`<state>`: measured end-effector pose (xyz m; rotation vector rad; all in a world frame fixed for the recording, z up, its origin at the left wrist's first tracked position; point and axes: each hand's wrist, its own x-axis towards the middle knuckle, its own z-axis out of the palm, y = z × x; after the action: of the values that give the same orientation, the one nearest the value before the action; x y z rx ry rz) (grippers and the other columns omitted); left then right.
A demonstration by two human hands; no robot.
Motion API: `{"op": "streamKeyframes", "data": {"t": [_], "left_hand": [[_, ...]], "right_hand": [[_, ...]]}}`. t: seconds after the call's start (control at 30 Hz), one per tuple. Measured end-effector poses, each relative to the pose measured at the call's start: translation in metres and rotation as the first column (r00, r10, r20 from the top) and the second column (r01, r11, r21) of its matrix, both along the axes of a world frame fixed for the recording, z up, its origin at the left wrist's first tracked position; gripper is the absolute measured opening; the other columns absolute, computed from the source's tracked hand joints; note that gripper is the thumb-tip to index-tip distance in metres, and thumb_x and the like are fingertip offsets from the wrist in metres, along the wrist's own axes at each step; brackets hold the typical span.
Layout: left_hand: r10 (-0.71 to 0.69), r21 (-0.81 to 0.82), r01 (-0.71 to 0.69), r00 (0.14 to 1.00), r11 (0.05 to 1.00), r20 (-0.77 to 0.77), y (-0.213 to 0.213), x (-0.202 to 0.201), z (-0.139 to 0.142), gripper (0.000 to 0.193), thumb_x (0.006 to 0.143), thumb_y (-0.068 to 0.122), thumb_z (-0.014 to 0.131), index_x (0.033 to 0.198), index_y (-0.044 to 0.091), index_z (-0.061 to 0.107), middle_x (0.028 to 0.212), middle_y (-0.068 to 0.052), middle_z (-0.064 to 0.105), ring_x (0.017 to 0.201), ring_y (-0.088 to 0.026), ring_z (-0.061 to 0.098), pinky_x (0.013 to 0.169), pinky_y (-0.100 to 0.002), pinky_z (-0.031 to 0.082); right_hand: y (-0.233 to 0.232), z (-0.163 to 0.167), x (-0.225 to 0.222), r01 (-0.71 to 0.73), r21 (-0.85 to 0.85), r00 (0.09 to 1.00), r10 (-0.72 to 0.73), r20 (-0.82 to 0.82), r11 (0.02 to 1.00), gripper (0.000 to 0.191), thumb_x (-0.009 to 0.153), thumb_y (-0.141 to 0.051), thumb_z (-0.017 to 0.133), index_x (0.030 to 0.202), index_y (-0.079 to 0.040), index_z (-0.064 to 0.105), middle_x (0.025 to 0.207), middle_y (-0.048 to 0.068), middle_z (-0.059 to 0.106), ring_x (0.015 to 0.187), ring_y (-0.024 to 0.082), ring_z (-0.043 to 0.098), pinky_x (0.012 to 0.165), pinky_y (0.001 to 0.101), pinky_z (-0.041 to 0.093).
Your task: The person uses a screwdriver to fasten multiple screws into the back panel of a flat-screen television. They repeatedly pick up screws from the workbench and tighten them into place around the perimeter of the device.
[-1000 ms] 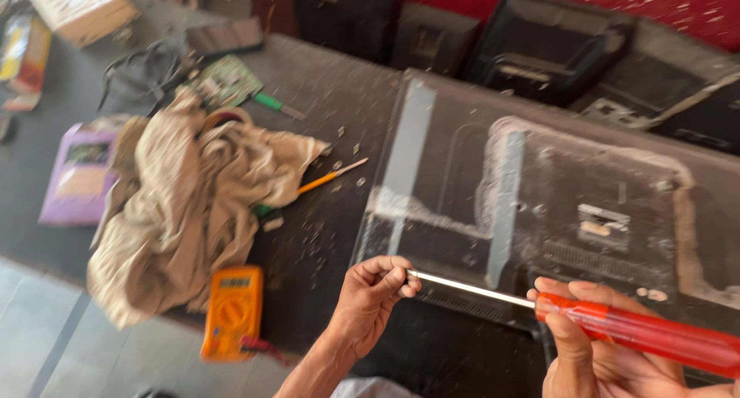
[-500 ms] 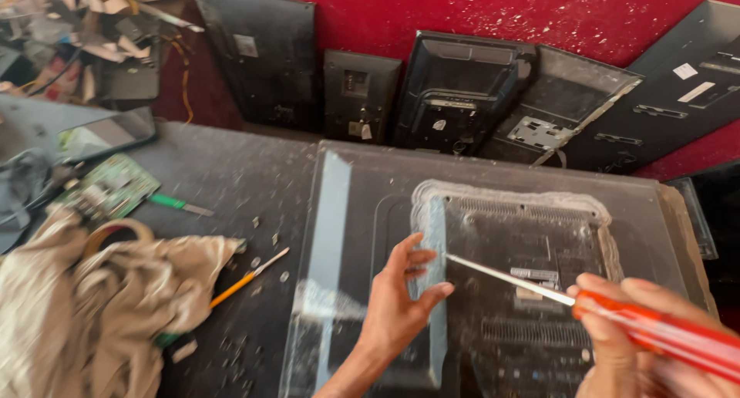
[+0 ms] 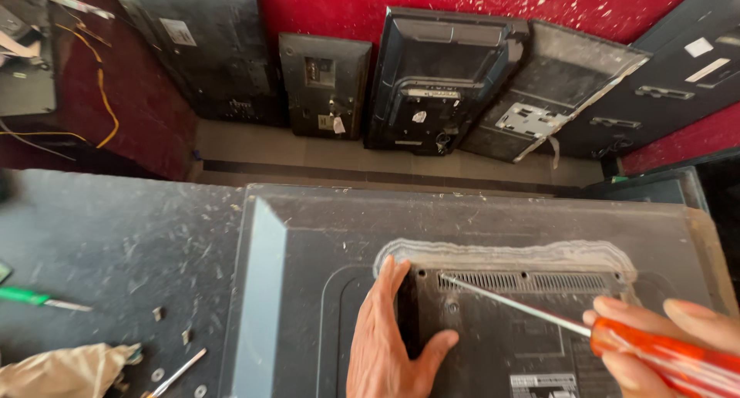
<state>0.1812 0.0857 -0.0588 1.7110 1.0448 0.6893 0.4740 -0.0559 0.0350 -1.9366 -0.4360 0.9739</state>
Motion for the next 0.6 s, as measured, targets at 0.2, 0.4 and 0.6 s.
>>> {"op": "streamKeyframes", "data": {"t": [0.2,0.4,0.6], "left_hand": [[0.052,0.057,-0.050,0.998,0.997,-0.023,-0.006,0.002,-0.025,0.112,0.070,0.039,0.097,0.152,0.000,0.032,0.154,-0.027,0.047,0.145,-0.041,0.044,0.115,-0.050,0.036],[0.120,0.073,-0.127,0.988,0.989,0.095,-0.013,0.009,-0.045,0.124,0.073,0.053,0.092,0.153,-0.012,0.023,0.144,-0.025,0.060,0.140,-0.040,0.054,0.116,-0.050,0.040],[0.135,0.072,-0.144,0.984,0.987,0.119,-0.018,0.009,-0.049,0.123,0.075,0.056,0.091,0.153,-0.013,0.024,0.144,-0.026,0.061,0.143,-0.038,0.056,0.118,-0.050,0.040]], "right_hand": [[0.003,-0.031,0.042,0.061,0.564,-0.028,0.566,-0.824,0.823,0.067,0.115,-0.038,0.018,0.160,0.012,0.024,0.158,0.037,0.036,0.140,0.038,0.045,0.122,0.0427,0.029],[-0.021,-0.067,0.081,-0.104,0.435,0.290,0.446,-0.847,0.894,0.070,0.114,-0.040,0.020,0.158,0.013,0.028,0.158,0.036,0.034,0.145,0.043,0.038,0.123,0.0478,0.026],[-0.018,-0.080,0.094,-0.161,0.389,0.273,0.420,-0.866,0.907,0.070,0.113,-0.041,0.021,0.159,0.011,0.030,0.159,0.032,0.032,0.147,0.043,0.036,0.124,0.0496,0.024]]}}
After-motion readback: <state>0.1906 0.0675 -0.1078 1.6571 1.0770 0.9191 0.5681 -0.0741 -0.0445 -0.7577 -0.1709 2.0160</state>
